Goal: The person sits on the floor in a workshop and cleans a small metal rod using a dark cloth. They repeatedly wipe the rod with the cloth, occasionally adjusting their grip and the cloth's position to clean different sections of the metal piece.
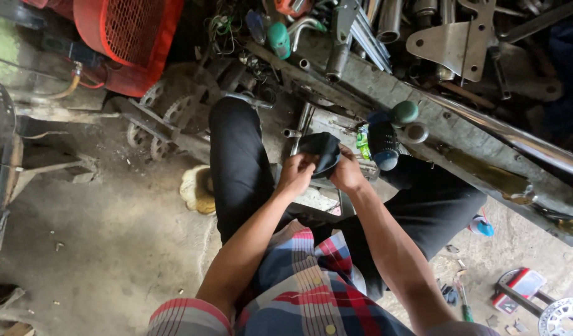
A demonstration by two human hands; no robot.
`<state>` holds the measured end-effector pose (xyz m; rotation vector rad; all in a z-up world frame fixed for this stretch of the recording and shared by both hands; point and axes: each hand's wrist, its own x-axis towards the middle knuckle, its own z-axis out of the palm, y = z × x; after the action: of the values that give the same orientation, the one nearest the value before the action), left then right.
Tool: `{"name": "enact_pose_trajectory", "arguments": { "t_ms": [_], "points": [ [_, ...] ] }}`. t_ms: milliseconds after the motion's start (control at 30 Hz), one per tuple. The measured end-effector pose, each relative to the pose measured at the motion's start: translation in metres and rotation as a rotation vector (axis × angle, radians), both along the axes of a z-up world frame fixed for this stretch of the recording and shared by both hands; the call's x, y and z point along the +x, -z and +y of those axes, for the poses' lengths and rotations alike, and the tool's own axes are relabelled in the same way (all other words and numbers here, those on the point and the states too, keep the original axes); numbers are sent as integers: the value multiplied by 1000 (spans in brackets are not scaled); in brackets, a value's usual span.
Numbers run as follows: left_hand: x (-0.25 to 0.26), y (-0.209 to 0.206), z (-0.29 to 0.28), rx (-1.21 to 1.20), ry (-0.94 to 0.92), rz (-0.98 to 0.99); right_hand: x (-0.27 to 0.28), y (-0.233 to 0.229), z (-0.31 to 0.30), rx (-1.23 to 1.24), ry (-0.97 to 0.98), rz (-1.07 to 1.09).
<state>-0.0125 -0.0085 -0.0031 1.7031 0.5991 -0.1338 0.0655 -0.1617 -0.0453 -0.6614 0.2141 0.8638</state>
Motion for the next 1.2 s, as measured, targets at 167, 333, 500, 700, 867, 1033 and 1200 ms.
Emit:
{"name": "enact_pose_trajectory", "arguments": {
  "t_ms": [167, 333, 500, 700, 867, 1033, 1200],
  "points": [
    [-1, 13, -7, -198, -80, -108, 8, -60, 15, 10, 101, 224],
    [-5, 34, -6, -257, -174, -114, -4, 29, -1, -74, 89, 163],
    [-5, 27, 1, 72, 33, -37, 1, 28, -1, -65, 60, 41],
    [7, -87, 12, 374, -62, -166, 4, 40, -9, -162, 23, -66],
    [11, -97, 31, 557, 181, -443, -6, 37, -16, -579, -280, -696],
    [13, -96, 38, 556, 267, -561, 3, -18, -4, -279, -273, -236],
    [13, -99, 36, 414, 203, -506, 8, -23, -7, -293, -376, -350]
  ]
}}
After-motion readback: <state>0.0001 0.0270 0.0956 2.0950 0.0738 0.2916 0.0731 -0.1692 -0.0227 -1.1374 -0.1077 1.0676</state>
